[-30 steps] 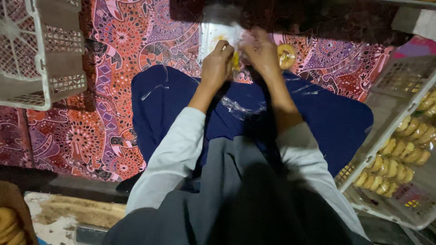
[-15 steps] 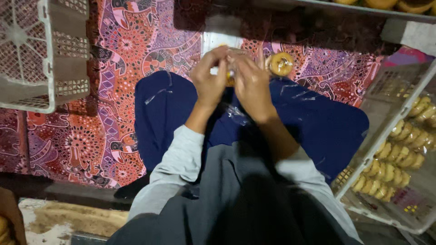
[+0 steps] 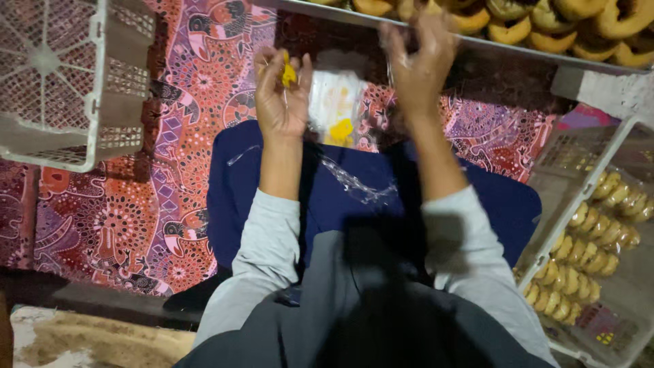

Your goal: The person sits on the floor and repeatedly picks donuts from a metal tray, places each into a clear plastic bag, and seals the bag. The packaged donuts are then placed into a white plastic crate.

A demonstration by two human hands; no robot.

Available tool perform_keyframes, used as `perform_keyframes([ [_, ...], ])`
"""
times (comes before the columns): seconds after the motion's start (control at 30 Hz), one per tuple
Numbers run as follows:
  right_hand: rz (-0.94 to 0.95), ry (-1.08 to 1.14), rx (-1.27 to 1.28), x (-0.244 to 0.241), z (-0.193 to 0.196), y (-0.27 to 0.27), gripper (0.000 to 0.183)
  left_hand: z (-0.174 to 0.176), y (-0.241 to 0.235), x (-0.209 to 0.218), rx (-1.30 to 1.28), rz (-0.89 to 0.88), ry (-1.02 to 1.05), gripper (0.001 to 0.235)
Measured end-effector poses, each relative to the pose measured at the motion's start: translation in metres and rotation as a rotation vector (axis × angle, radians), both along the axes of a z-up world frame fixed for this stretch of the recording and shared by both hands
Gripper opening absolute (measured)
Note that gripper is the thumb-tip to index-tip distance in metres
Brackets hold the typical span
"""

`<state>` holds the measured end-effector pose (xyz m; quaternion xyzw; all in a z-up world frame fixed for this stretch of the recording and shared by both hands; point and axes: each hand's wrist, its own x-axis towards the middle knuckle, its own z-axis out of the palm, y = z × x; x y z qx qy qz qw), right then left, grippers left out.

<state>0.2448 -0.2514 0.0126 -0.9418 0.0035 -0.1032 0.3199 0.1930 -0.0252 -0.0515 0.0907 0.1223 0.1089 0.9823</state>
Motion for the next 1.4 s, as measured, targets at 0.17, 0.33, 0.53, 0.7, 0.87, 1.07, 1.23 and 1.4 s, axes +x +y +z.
perform_keyframes([
  [0.17,0.059,-0.176,-0.234,0.089,-0.027,-0.014,0.085,0.019,0.004,0.008,-0.253,-0.009,0.052,0.028],
  [0.33,0.134,-0.256,-0.127,0.045,0.018,0.005,0.086,0.015,0.013,0.011,-0.450,-0.040,0.090,0.043],
  [0.53,0.549,0.235,0.757,-0.076,0.061,0.016,0.065,-0.006,0.015,0.011,-0.327,0.053,-0.039,0.051],
  [0.7,0.479,0.139,0.433,-0.081,0.078,0.032,0.048,0.010,0.002,0.005,-0.073,0.018,-0.194,0.046],
  [0.87,0.415,-0.124,0.309,-0.094,0.094,0.060,0.053,0.020,-0.016,-0.002,0.130,0.008,-0.279,0.053],
  [1.07,0.321,-0.247,0.197,-0.075,0.060,0.075,0.055,0.064,-0.069,-0.027,0.321,-0.139,-0.077,0.070],
  [1.23,0.581,0.073,0.428,-0.067,0.039,0.041,0.062,0.091,-0.033,-0.087,2.155,0.497,-0.135,0.091],
  [1.4,0.728,0.331,0.534,-0.083,0.041,0.047,0.048,0.087,0.006,-0.115,2.051,0.359,-0.180,0.038],
])
